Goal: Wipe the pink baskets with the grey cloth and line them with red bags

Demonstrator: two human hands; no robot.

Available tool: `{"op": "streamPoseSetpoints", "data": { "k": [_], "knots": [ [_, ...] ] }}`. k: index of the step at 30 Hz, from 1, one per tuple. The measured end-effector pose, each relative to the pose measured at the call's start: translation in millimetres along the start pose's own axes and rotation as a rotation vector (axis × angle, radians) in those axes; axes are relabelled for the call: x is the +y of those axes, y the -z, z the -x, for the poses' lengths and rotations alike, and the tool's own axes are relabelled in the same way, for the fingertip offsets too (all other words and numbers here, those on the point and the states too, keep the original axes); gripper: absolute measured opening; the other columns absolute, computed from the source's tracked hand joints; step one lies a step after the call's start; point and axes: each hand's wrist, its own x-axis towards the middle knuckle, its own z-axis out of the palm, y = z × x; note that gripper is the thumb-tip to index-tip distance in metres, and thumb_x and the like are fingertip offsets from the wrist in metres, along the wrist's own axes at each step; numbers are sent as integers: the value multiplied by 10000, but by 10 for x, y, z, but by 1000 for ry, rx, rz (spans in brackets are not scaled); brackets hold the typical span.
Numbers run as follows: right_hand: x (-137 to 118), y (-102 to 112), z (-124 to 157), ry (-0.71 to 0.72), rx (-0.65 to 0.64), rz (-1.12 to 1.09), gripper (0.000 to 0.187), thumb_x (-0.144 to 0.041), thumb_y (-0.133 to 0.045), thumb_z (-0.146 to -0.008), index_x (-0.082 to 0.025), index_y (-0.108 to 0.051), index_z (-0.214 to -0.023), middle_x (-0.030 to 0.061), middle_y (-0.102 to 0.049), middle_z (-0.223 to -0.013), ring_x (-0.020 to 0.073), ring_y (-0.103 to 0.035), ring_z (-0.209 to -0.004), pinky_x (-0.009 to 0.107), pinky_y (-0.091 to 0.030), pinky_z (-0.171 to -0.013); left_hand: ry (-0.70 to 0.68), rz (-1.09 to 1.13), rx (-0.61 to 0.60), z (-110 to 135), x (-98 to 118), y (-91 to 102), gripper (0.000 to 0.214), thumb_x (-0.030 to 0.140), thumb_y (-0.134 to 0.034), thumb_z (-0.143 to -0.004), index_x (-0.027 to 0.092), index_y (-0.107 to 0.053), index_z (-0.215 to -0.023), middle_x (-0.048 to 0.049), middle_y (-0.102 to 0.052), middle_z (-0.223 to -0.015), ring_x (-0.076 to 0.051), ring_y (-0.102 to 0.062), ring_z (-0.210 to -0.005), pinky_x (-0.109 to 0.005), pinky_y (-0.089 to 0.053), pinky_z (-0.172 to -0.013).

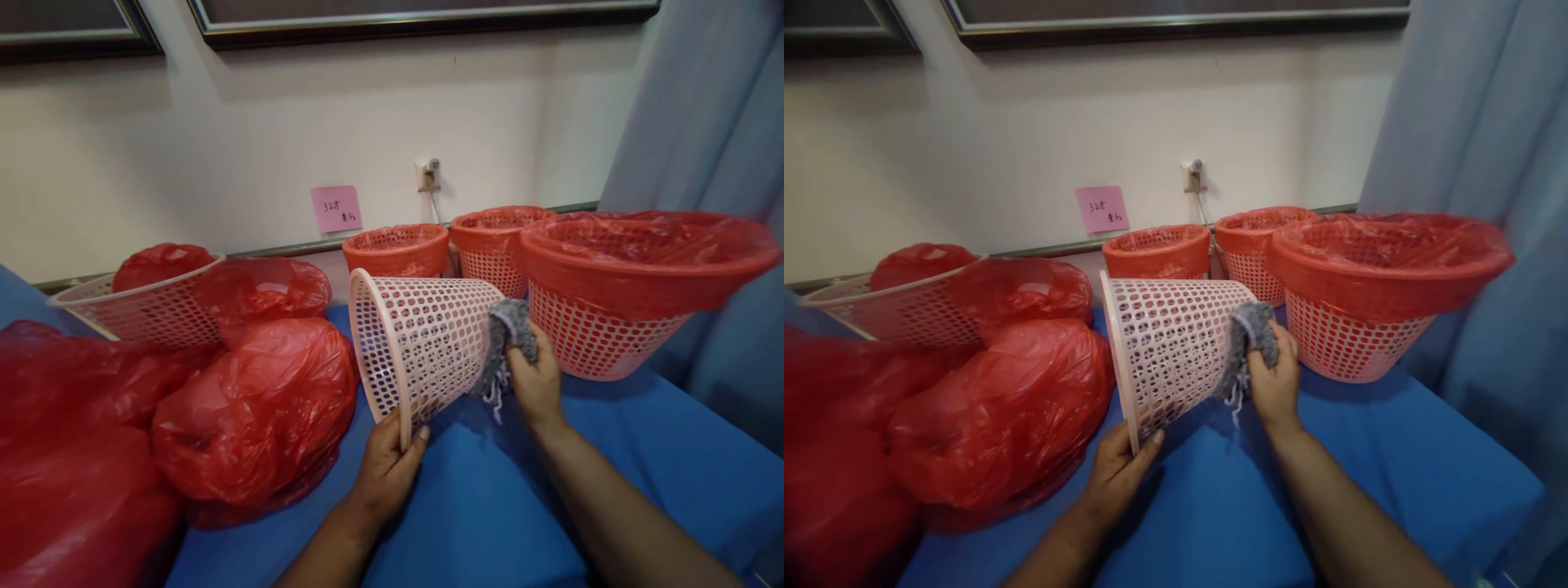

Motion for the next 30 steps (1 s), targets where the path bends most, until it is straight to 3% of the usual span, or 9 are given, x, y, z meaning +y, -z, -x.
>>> {"op": "streamPoseSetpoints", "data": {
  "k": [3,7,13,16,18,21,23,26,30],
  "knots": [
    [146,-37,-121,-178,5,49,672,-580,-588,-854,-160,-560,-1379,165,-533,-1363,335,-514,-1315,576,-355,-1174,-42,-32,-33,-1,-10,-18,393,266,-582,-990,216,-667,-1371,-108,-693,-1368,-285,-646,-1271,-460,-472,-1144],
    [226,-89,-68,-109,-8,178,940,-712,-665,-739,-124,-494,-1452,205,-345,-1483,381,-384,-1414,563,-306,-1206,-71,-87,-91,-4,-38,-18,425,216,-550,-993,230,-637,-1409,-109,-657,-1422,-285,-616,-1316,-465,-461,-1155],
    [202,-60,-110,5,-110,195,764,-512,-656,-844,-235,-446,-1525,134,-546,-1332,308,-569,-1253,543,-442,-1125,-76,-157,-97,1,-95,-30,450,212,-556,-978,229,-619,-1423,-113,-651,-1422,-291,-614,-1304,-480,-460,-1149],
    [-10,-12,-16,198,-144,158,738,-337,-617,-906,-297,-334,-1587,129,-556,-1389,291,-574,-1293,535,-485,-1101,-67,-159,-86,-14,-96,-54,447,215,-536,-978,220,-620,-1417,-116,-660,-1402,-290,-623,-1283,-483,-460,-1145],
    [-210,25,154,418,-214,101,746,-228,-602,-907,-346,-318,-1587,120,-496,-1473,292,-536,-1354,533,-503,-1092,-79,-147,-104,-25,-92,-71,428,231,-536,-971,210,-644,-1385,-115,-681,-1365,-306,-624,-1274,-496,-459,-1143],
    [-466,68,445,757,-348,-34,773,-144,-639,-860,-385,-384,-1549,96,-369,-1574,307,-499,-1387,512,-539,-1061,-105,-89,-114,-41,-80,-90,381,264,-561,-950,231,-696,-1305,-88,-731,-1273,-326,-625,-1261,-477,-485,-1124],
    [-524,67,539,834,-381,-75,754,-128,-658,-834,-374,-446,-1514,91,-331,-1590,314,-490,-1389,504,-551,-1050,-99,-59,-115,-59,-61,-93,362,252,-568,-941,249,-713,-1273,-70,-751,-1229,-319,-629,-1256,-453,-491,-1122],
    [-373,20,409,626,-287,-10,686,-121,-635,-824,-346,-519,-1462,99,-394,-1541,310,-491,-1390,535,-516,-1085,-73,-72,-146,-102,-20,-90,411,170,-517,-938,226,-697,-1304,-74,-750,-1234,-303,-623,-1272,-484,-459,-1157],
    [100,-29,-90,102,-19,91,531,-258,-638,-824,-248,-632,-1355,113,-574,-1349,286,-567,-1278,544,-447,-1128,-70,-108,-166,-135,4,-81,519,92,-474,-914,211,-639,-1391,-82,-714,-1320,-290,-594,-1313,-518,-436,-1175]
  ]
}}
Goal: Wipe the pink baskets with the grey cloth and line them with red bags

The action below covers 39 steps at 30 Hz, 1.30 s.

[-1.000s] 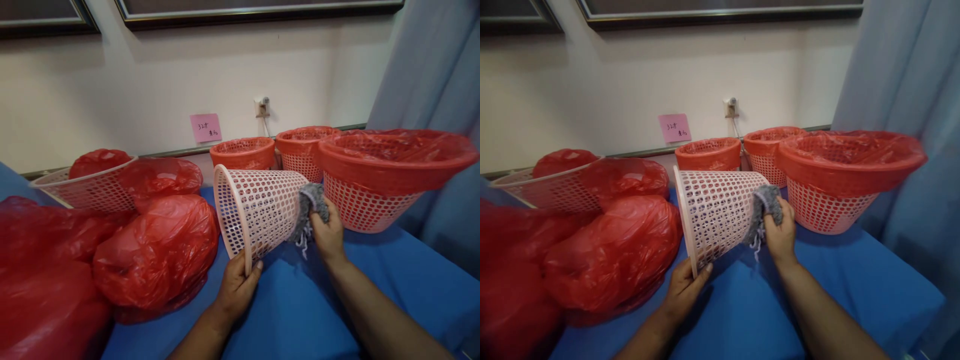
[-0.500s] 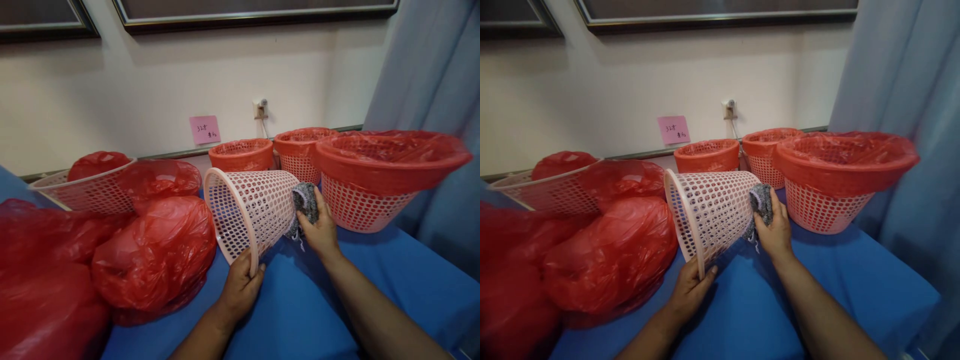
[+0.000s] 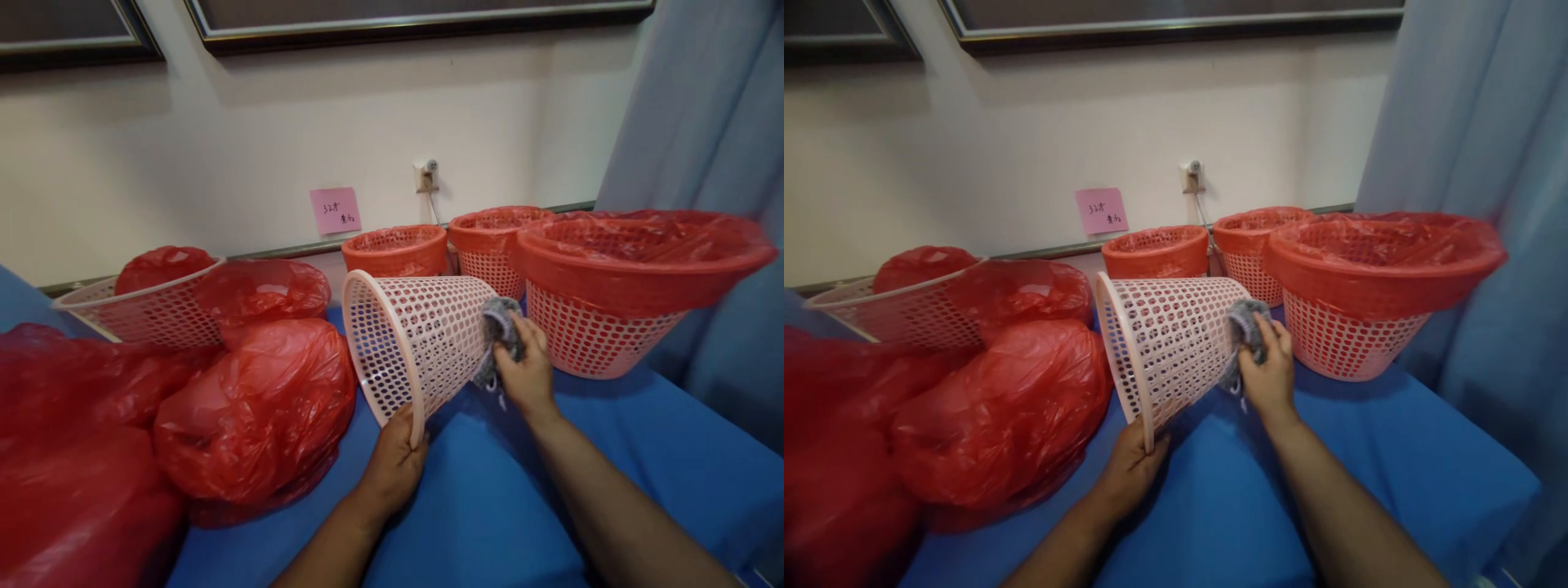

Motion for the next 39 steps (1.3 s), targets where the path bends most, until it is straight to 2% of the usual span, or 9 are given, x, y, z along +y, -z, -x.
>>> {"op": "streamPoseSetpoints", "data": {
  "k": [3,5,13,20,23,27,31,33,39],
  "knots": [
    [256,-11,-230,-229,-4,-48,562,-317,-634,-799,-200,-628,-1349,98,-671,-1200,275,-617,-1165,534,-475,-1085,-2,-24,-22,15,-22,3,563,75,-465,-911,224,-599,-1437,-81,-672,-1391,-284,-581,-1331,-505,-438,-1175],
    [244,-3,-228,-224,-2,-27,577,-325,-632,-799,-194,-619,-1360,108,-673,-1203,282,-620,-1159,543,-476,-1077,-8,-36,-29,31,-53,0,585,60,-461,-901,228,-587,-1448,-79,-661,-1408,-279,-580,-1332,-498,-435,-1176],
    [-539,174,360,620,-366,-121,749,-138,-638,-811,-341,-454,-1508,114,-377,-1554,329,-509,-1365,542,-528,-1050,52,-46,0,47,-112,-44,450,82,-527,-879,200,-698,-1278,-97,-713,-1297,-280,-635,-1201,-477,-482,-1109],
    [-680,253,438,817,-476,-204,712,-118,-603,-775,-309,-524,-1456,104,-482,-1442,292,-598,-1232,496,-595,-958,52,101,257,159,6,9,328,439,-713,-889,166,-731,-1070,-65,-760,-933,-233,-688,-824,-344,-594,-807],
    [-586,198,400,662,-388,-172,689,-117,-620,-781,-330,-544,-1431,96,-487,-1457,300,-582,-1276,509,-571,-998,36,74,279,190,10,36,289,405,-617,-970,169,-760,-1056,-75,-771,-973,-228,-708,-852,-342,-585,-841],
    [-233,98,135,132,-53,-93,542,-223,-657,-811,-265,-616,-1350,110,-596,-1356,315,-593,-1264,580,-476,-1094,55,29,258,181,38,23,317,273,-567,-991,196,-709,-1265,-103,-755,-1204,-270,-707,-1112,-397,-539,-1017],
    [28,19,-73,-247,-6,-141,570,-359,-680,-801,-184,-612,-1339,122,-676,-1245,309,-641,-1176,599,-466,-1092,20,-100,129,163,59,-10,263,190,-557,-948,180,-729,-1148,-102,-755,-1089,-269,-707,-1064,-411,-548,-998],
    [-29,22,-9,-129,-32,-101,568,-331,-672,-816,-207,-594,-1365,122,-641,-1303,304,-613,-1233,582,-454,-1112,4,-162,74,156,46,-26,244,153,-553,-911,182,-723,-1085,-98,-743,-1027,-270,-698,-1031,-423,-550,-991],
    [-571,185,499,654,-337,-193,760,-143,-667,-801,-330,-449,-1504,114,-397,-1552,314,-537,-1344,494,-566,-1012,-28,-158,6,95,18,-43,411,101,-523,-868,202,-679,-1235,-116,-724,-1179,-297,-644,-1165,-446,-527,-1025]
  ]
}}
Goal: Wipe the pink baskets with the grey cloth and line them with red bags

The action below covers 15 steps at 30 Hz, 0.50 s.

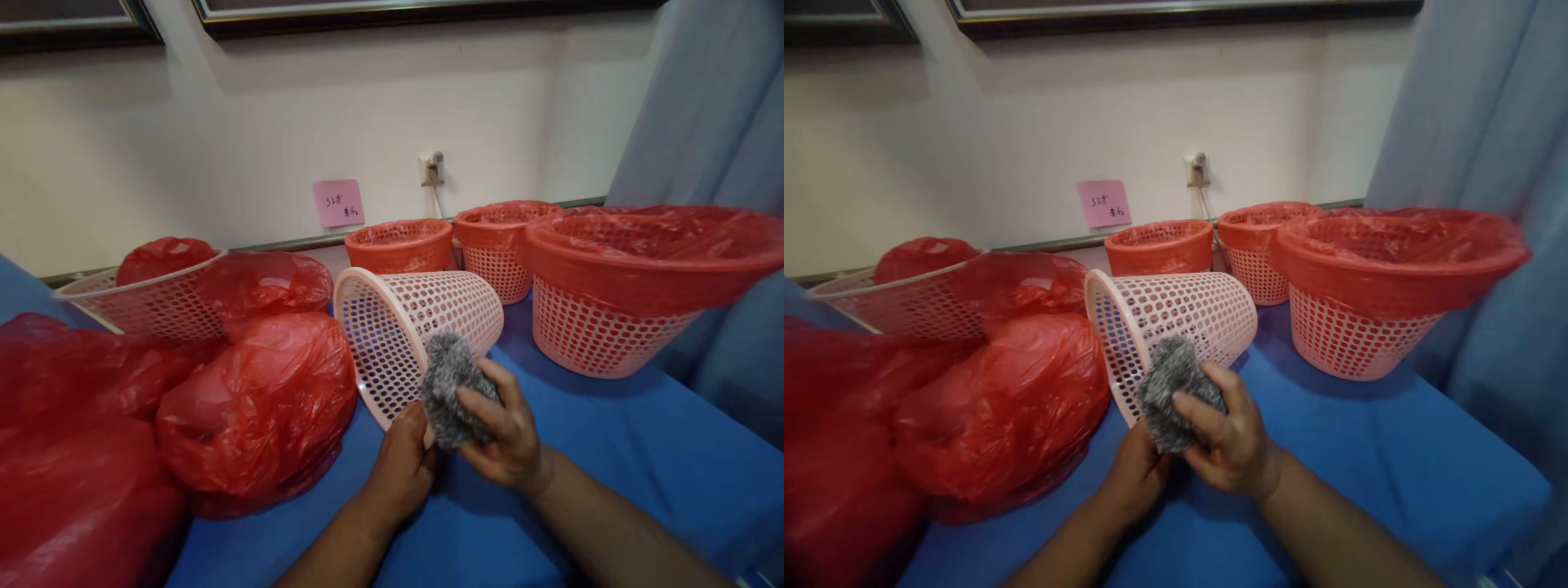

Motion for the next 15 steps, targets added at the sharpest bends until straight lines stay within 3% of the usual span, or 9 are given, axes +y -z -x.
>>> {"op": "streamPoseSetpoints", "data": {
  "k": [2,4,8,11,13,15],
  "knots": [
    [-51,-9,3,60,-14,-21,776,-139,-670,-793,-335,-444,-1508,106,-381,-1564,315,-543,-1339,482,-583,-992,-5,38,-21,-36,7,11,459,80,-507,-865,218,-679,-1268,-104,-725,-1220,-290,-648,-1166,-429,-533,-1015],
    [95,-8,-8,-52,13,14,729,-152,-667,-793,-331,-484,-1476,103,-431,-1527,314,-542,-1345,510,-547,-1044,1,42,-24,-61,3,22,539,40,-475,-846,229,-663,-1315,-89,-714,-1272,-284,-638,-1192,-439,-508,-1059],
    [748,58,-31,-664,273,125,566,-276,-667,-790,-227,-611,-1351,128,-606,-1353,309,-589,-1277,574,-442,-1129,27,-2,-9,-48,-50,18,621,8,-439,-838,243,-632,-1379,-74,-697,-1317,-271,-639,-1186,-463,-484,-1095],
    [1141,125,-35,-1054,347,-58,620,-366,-688,-742,-155,-621,-1320,134,-704,-1205,305,-674,-1104,575,-504,-1047,23,-26,-33,-14,-88,6,669,-3,-463,-811,259,-609,-1410,-66,-699,-1316,-267,-648,-1160,-458,-497,-1078],
    [1194,132,-40,-1108,348,-100,630,-375,-685,-735,-135,-623,-1314,142,-717,-1173,306,-686,-1061,571,-522,-1019,13,-41,-45,-6,-98,3,706,-13,-464,-796,264,-587,-1433,-64,-688,-1336,-266,-635,-1191,-464,-480,-1100],
    [1056,103,-49,-970,337,12,612,-354,-685,-750,-151,-625,-1324,149,-682,-1239,315,-654,-1148,579,-480,-1073,19,-58,-46,-13,-102,3,711,-16,-461,-791,256,-585,-1436,-73,-691,-1321,-269,-629,-1200,-473,-478,-1101]
  ]
}}
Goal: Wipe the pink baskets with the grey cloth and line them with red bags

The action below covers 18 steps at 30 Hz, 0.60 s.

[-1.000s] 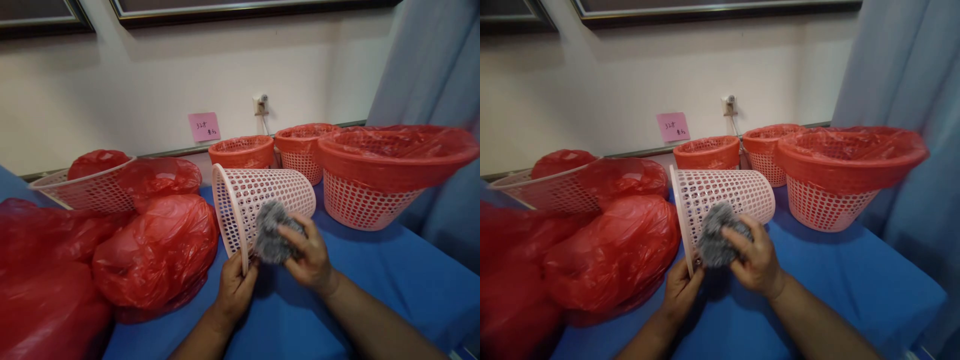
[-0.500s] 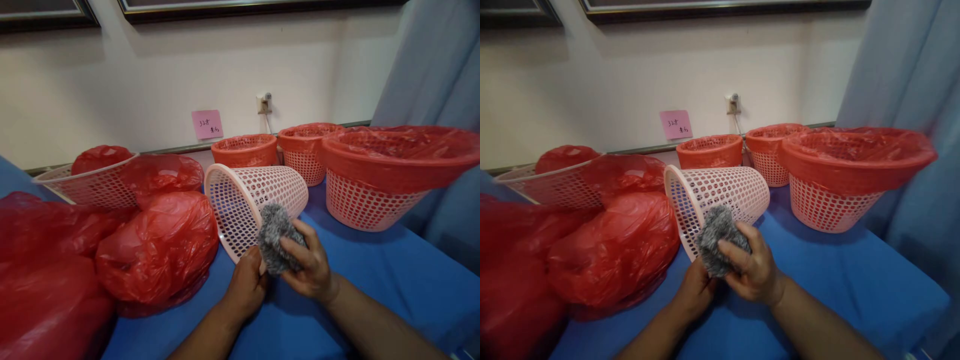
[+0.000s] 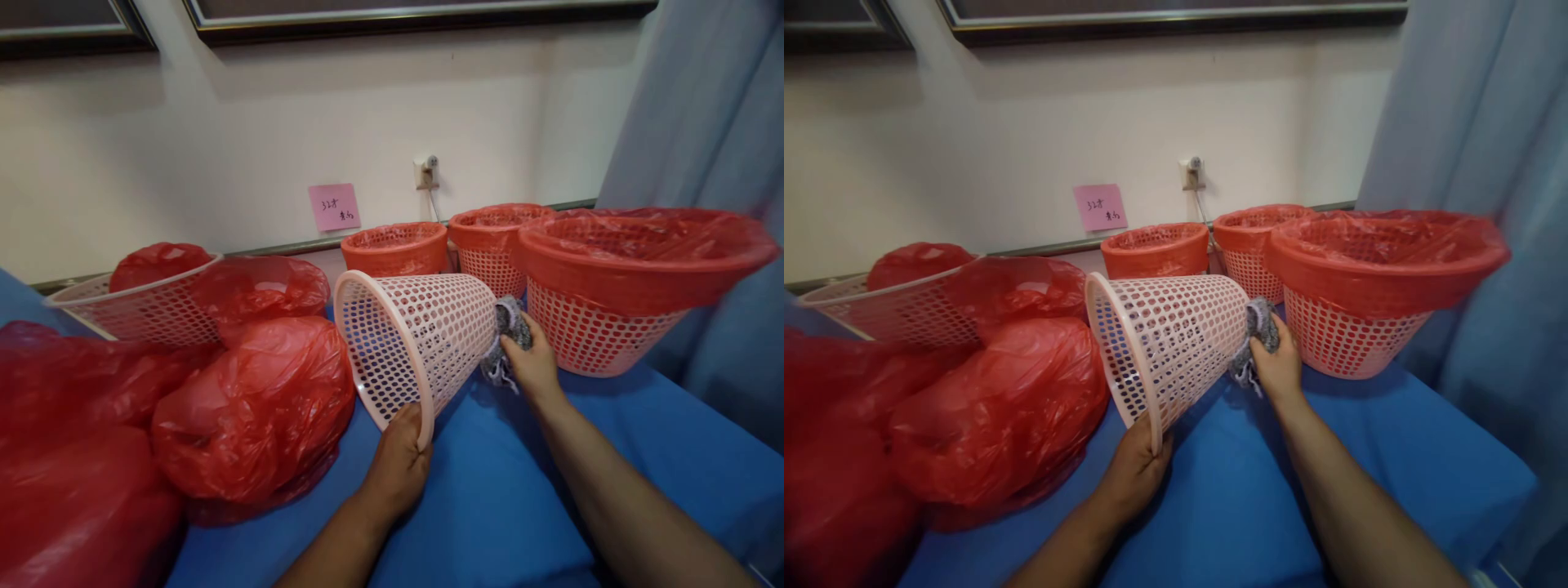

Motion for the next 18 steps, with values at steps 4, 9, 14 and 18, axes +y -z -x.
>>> {"op": "streamPoseSetpoints", "data": {
  "k": [4,9,14,18],
  "knots": [
    [-355,42,541,617,-151,75,613,-190,-644,-806,-277,-564,-1407,122,-526,-1430,303,-551,-1329,548,-468,-1109,5,14,-4,-21,-15,-8,622,12,-453,-838,233,-617,-1396,-92,-716,-1249,-273,-643,-1157,-472,-509,-1058],
    [-604,136,939,1046,-365,-35,743,-145,-663,-785,-320,-477,-1483,115,-421,-1530,316,-555,-1319,485,-578,-986,-48,106,-12,-28,-43,-34,425,108,-533,-909,264,-696,-1268,-73,-698,-1336,-278,-637,-1188,-423,-510,-1066],
    [-301,41,427,423,-92,43,587,-237,-664,-798,-259,-585,-1380,122,-595,-1358,313,-600,-1261,555,-486,-1088,3,32,-66,-59,-40,-14,559,22,-444,-880,251,-657,-1343,-67,-712,-1295,-249,-649,-1145,-461,-484,-1101],
    [-138,35,87,-9,13,-85,615,-353,-707,-762,-193,-609,-1348,116,-693,-1225,293,-669,-1102,568,-501,-1055,33,-16,-134,-46,-40,-24,586,6,-483,-836,237,-662,-1343,-89,-696,-1326,-267,-624,-1209,-478,-468,-1112]
  ]
}}
